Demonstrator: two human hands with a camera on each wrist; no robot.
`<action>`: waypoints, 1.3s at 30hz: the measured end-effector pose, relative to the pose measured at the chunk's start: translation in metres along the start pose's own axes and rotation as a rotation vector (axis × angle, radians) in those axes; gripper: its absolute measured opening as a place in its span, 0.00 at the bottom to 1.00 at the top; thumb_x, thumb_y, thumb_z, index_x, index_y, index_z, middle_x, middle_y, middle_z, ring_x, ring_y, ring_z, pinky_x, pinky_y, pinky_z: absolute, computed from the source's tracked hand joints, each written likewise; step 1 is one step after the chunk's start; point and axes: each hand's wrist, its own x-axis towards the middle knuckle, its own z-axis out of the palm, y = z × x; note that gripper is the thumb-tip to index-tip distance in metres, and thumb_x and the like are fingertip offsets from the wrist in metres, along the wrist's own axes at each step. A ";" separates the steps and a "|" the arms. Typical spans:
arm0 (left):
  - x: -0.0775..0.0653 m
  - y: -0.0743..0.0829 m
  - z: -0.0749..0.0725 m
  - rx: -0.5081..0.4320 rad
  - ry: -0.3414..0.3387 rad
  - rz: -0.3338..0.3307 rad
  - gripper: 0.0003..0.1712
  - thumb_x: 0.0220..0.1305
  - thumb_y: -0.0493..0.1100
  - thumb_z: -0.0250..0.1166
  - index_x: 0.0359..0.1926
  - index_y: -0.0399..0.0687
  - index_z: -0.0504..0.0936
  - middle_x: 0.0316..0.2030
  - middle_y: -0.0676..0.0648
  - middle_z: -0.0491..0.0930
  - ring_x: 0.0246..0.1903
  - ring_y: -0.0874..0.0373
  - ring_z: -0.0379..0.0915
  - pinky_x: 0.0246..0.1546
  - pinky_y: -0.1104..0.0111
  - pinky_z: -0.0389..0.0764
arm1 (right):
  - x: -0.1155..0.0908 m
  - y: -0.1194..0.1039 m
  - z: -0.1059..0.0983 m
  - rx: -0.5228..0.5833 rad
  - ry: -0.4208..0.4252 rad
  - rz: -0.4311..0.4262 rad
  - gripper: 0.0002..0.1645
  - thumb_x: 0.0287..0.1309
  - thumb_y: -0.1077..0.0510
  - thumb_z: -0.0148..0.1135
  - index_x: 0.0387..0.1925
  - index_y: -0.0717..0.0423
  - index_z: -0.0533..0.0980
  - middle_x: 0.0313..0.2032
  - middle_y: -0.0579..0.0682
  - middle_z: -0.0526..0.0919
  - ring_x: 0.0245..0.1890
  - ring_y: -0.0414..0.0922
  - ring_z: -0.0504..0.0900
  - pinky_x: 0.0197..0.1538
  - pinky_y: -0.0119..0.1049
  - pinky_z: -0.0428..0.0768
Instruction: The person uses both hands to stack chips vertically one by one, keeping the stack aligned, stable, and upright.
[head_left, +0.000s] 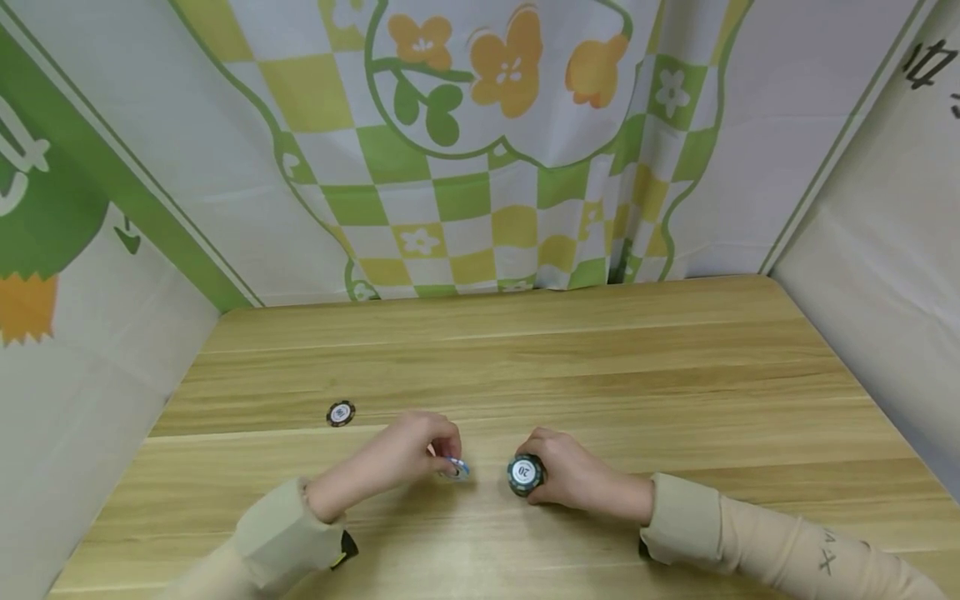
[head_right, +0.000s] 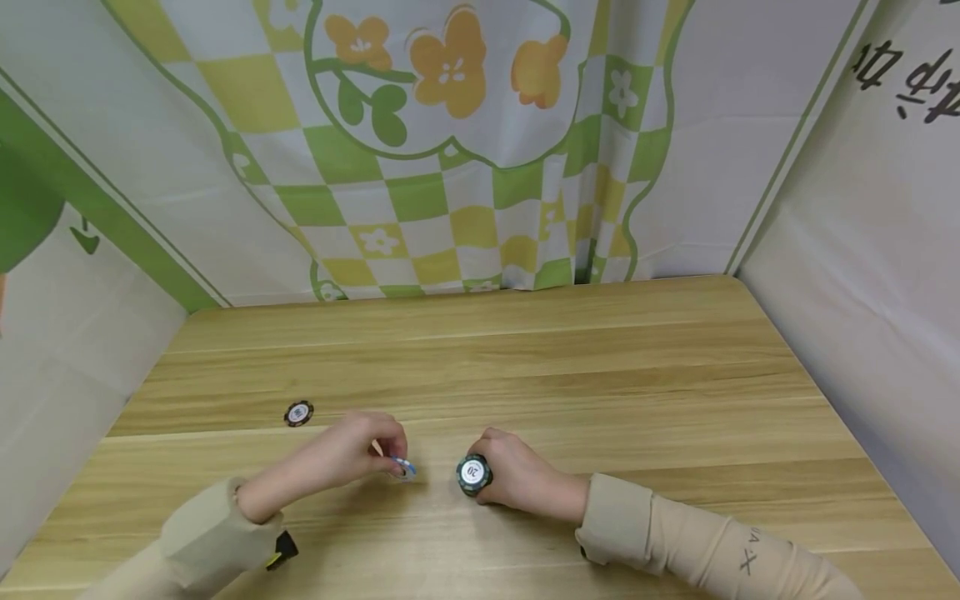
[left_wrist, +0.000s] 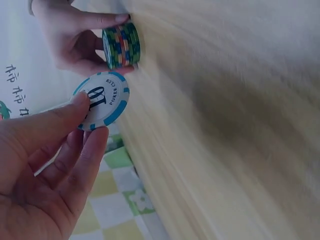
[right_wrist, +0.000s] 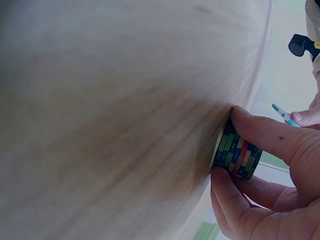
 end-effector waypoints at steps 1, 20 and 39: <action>0.001 0.000 0.001 -0.018 -0.006 -0.011 0.10 0.44 0.36 0.71 0.20 0.50 0.76 0.21 0.58 0.76 0.24 0.70 0.71 0.26 0.76 0.74 | 0.000 0.000 0.000 0.001 -0.002 0.000 0.26 0.27 0.63 0.76 0.35 0.62 0.77 0.32 0.48 0.76 0.34 0.43 0.76 0.40 0.33 0.76; 0.014 0.001 0.023 -0.535 -0.036 -0.259 0.07 0.50 0.32 0.66 0.29 0.31 0.77 0.24 0.48 0.76 0.23 0.64 0.71 0.27 0.67 0.79 | 0.001 0.000 0.000 0.006 0.008 0.000 0.26 0.25 0.64 0.76 0.35 0.63 0.77 0.32 0.49 0.77 0.34 0.43 0.76 0.40 0.33 0.76; 0.022 0.001 0.045 -0.944 -0.053 -0.434 0.11 0.55 0.25 0.58 0.38 0.17 0.71 0.26 0.47 0.74 0.24 0.64 0.74 0.31 0.71 0.80 | 0.001 0.000 0.000 -0.006 0.011 -0.013 0.26 0.25 0.63 0.76 0.35 0.62 0.78 0.32 0.48 0.77 0.34 0.42 0.75 0.40 0.33 0.76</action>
